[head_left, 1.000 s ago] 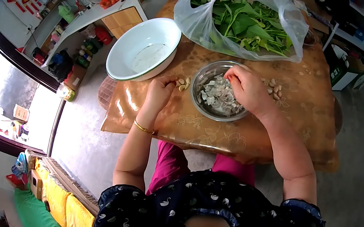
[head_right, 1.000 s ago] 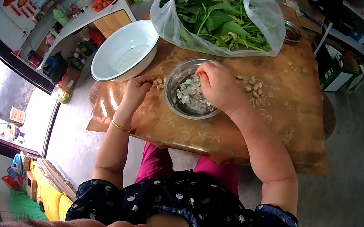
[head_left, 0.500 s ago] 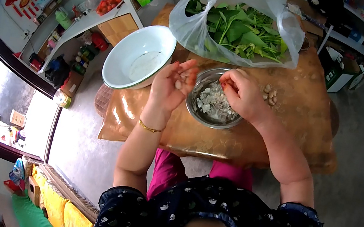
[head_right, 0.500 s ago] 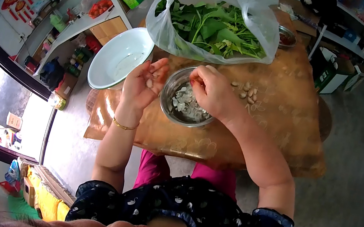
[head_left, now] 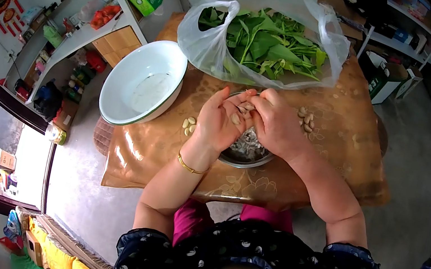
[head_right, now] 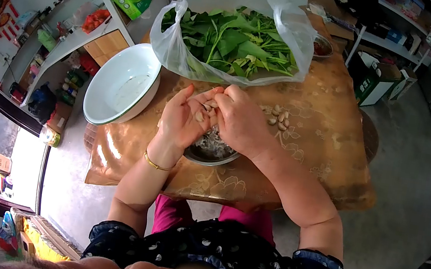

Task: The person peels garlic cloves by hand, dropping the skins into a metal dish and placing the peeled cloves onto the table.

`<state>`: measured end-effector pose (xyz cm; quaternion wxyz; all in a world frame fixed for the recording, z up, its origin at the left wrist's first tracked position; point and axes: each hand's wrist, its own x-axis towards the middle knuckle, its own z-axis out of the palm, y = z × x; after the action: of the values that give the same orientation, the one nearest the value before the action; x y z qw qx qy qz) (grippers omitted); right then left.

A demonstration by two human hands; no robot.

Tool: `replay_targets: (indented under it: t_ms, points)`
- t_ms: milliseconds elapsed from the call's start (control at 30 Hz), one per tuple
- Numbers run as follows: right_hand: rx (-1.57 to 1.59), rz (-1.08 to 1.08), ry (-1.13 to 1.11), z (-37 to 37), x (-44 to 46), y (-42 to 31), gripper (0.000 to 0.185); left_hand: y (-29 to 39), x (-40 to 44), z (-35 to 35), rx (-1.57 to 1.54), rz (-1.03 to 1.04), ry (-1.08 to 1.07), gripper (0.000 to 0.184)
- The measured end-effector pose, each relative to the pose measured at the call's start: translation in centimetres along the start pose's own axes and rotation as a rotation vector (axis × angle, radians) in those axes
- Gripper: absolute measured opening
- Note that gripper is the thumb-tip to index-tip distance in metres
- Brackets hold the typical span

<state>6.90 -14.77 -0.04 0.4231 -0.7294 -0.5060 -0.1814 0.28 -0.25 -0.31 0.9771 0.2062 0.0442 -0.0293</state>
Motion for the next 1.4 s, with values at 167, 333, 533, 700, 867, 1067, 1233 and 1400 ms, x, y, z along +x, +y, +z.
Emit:
replay_targets:
  t_ms: [167,333,533,700,867,1067,1233,1400]
  points:
    - [0.058,0.042,-0.025,0.2,-0.1,0.4,0.013,-0.4,-0.3,0.4,0.019,0.018,0.029,0.051]
    - [0.359,0.128,0.075,0.7,0.0,1.1,0.010,0.0,-0.5,0.3,0.167,0.064,0.124,0.030]
    - [0.553,0.273,-0.006,0.1,0.1,0.6,0.009,-0.3,-1.1,0.2,0.500,0.047,0.094,0.009]
    - [0.536,0.266,-0.012,0.2,-0.1,0.6,0.009,-0.9,-1.1,0.5,0.578,0.138,0.177,0.006]
    - [0.594,0.293,-0.050,-0.5,0.3,-0.2,0.011,-0.2,-0.8,0.4,0.548,0.137,0.175,0.008]
    - [0.550,0.234,-0.051,-0.3,0.0,0.2,0.011,-0.2,-0.7,0.7,0.630,0.194,0.203,0.010]
    - [0.611,0.301,-0.069,-0.4,0.1,0.0,0.010,-0.2,-0.5,0.0,0.687,0.245,0.182,0.016]
    - [0.658,0.468,-0.071,-0.2,0.2,0.7,0.010,-0.7,-0.4,0.3,0.985,0.372,0.224,0.016]
